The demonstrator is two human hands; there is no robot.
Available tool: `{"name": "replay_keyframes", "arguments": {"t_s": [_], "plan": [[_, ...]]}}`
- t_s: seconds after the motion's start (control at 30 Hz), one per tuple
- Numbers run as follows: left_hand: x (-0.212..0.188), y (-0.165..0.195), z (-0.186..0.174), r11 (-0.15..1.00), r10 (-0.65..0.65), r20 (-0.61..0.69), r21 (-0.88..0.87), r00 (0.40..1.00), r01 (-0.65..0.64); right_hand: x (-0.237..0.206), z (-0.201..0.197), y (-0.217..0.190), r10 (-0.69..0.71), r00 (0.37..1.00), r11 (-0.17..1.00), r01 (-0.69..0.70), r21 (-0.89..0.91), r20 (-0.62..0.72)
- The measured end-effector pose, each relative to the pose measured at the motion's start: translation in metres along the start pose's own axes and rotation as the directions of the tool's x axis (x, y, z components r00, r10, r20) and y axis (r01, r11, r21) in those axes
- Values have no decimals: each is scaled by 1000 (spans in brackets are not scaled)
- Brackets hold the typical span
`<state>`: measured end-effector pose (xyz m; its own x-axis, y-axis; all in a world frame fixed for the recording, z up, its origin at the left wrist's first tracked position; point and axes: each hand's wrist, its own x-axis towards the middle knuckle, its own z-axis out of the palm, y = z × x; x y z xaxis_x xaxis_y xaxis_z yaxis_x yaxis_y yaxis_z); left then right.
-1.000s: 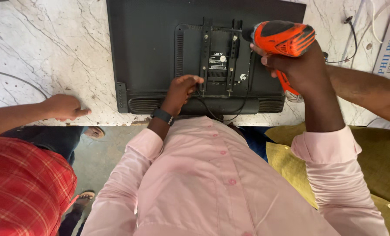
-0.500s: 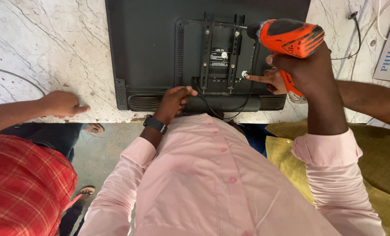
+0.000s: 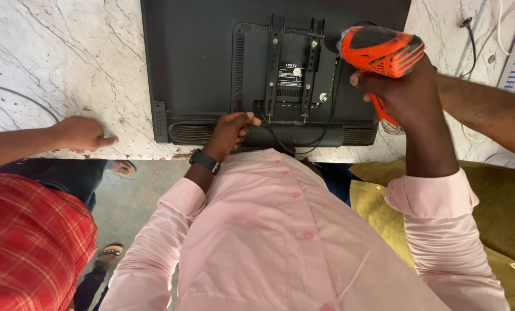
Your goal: The person uses a cordless drill to remove screws from the back panel of a television set. They systematically unscrew fasteners along the edges and center of the TV's rear casing while two other people stand nearby.
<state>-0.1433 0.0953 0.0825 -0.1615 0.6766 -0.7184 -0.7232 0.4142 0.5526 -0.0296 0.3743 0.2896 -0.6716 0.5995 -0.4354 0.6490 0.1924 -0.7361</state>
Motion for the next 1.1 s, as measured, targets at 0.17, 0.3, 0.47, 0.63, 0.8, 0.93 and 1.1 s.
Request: {"name": "replay_keyframes", "arguments": {"t_s": [0.17,0.3,0.47,0.63,0.8,0.93,1.1], "plan": [[1,-1,-1,1000,-2,9,-20,1000,2,-2,3,-5,39,999,996,-38,76,-18],[2,-4,-2,1000,-5,0,-19,1000,5,-4,5,-8,142,989,986,-138,90,-38],[4,-5,-4,999,5,21,-45,1000,-4,-6,7,-11,55,996,993,-62,-100,-70],[4,-5,-4,999,8,23,-41,1000,-7,-8,7,-13,1,998,999,-3,-32,-70],[4,-4,-6,999,6,26,-38,1000,-5,-8,8,-14,12,999,999,-14,-40,-51],[4,-4,-5,999,9,31,-35,999,-8,-9,9,-15,-6,999,996,2,-93,-44],[5,-5,-5,1000,-5,8,-20,1000,5,-9,9,-15,-5,998,996,0,-93,-57]]}}
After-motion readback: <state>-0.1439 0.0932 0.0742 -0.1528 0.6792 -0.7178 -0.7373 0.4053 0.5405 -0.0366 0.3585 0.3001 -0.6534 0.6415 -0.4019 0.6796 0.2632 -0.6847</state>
